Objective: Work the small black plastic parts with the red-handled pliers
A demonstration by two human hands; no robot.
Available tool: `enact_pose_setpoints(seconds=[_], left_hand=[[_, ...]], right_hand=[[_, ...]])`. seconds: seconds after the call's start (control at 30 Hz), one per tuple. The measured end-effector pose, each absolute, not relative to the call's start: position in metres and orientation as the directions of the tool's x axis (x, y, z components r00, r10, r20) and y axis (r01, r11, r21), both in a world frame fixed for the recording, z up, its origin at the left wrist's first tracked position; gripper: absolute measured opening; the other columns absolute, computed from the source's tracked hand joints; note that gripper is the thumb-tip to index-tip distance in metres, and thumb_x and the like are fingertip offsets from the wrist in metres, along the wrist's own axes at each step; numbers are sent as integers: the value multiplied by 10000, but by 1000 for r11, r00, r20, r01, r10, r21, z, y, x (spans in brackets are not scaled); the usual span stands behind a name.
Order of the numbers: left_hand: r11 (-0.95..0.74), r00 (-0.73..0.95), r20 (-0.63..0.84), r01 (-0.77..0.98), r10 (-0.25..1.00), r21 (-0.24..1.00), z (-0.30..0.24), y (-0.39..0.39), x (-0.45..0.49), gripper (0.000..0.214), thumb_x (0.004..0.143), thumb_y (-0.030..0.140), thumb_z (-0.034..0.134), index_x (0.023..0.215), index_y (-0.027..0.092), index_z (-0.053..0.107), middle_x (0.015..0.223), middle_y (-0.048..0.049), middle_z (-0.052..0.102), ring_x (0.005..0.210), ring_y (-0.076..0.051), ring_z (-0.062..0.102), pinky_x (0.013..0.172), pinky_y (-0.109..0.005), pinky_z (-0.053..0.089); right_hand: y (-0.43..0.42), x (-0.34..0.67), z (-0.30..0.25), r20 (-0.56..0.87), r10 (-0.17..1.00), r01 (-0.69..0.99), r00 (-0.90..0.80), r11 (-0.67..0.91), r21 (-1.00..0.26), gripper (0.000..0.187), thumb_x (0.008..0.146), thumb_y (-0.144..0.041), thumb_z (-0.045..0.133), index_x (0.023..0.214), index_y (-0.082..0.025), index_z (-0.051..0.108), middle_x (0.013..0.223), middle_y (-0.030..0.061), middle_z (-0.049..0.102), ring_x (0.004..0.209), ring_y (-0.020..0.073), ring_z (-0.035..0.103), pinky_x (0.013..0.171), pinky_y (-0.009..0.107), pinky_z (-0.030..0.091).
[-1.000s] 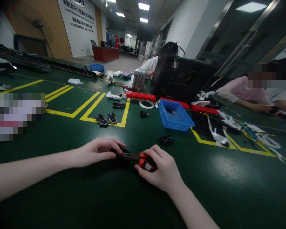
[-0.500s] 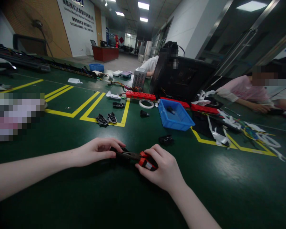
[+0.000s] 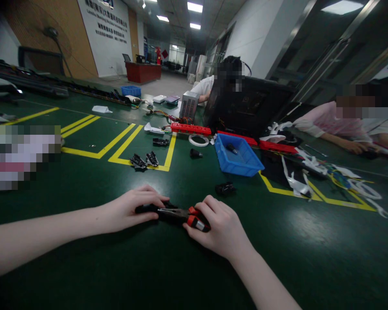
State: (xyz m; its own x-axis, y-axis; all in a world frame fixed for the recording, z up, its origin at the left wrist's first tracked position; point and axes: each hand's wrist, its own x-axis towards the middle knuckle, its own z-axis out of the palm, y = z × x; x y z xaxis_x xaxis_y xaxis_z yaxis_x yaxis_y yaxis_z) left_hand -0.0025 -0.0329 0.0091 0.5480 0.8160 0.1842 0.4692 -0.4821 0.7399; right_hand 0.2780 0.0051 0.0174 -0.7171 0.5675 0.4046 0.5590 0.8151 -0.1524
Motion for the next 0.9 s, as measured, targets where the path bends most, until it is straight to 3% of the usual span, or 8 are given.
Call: enact_pose_setpoints(seconds=[0.17, 0.3, 0.53, 0.9], left_hand=[[-514, 553, 225, 446, 802, 733, 8, -33, -4, 319, 930, 130, 580, 1231, 229, 617, 1375, -70, 573, 1233, -225, 571, 1052, -408, 476], [-528, 571, 222, 449, 790, 721, 11, -35, -5, 269, 950, 126, 550, 1183, 203, 661, 1246, -65, 655, 1141, -202, 631, 1004, -359, 521], [-568, 582, 224, 516, 781, 641, 14, -36, -6, 305, 951, 117, 544, 1223, 205, 653, 1222, -64, 660, 1094, -204, 639, 964, -348, 535], [-526, 539, 225, 508, 812, 682, 7, -31, -6, 274, 946, 135, 571, 1208, 193, 625, 1141, -53, 662, 1039, -186, 638, 915, -335, 545]], right_hand=[[6, 279, 17, 383, 577, 567, -721, 809, -152, 255, 821, -393, 684, 954, -180, 637, 872, 63, 617, 708, 167, 614, 602, 281, 497], [6, 280, 18, 383, 582, 571, -717, 806, -157, 253, 827, -397, 678, 947, -178, 640, 865, 59, 612, 703, 163, 609, 604, 280, 490], [6, 283, 20, 355, 615, 598, -704, 783, -170, 253, 803, -393, 704, 924, -179, 643, 870, 52, 614, 696, 159, 609, 603, 278, 488], [10, 286, 15, 397, 598, 560, -697, 799, -219, 285, 814, -397, 700, 977, -172, 639, 929, 70, 637, 777, 182, 632, 664, 301, 512]])
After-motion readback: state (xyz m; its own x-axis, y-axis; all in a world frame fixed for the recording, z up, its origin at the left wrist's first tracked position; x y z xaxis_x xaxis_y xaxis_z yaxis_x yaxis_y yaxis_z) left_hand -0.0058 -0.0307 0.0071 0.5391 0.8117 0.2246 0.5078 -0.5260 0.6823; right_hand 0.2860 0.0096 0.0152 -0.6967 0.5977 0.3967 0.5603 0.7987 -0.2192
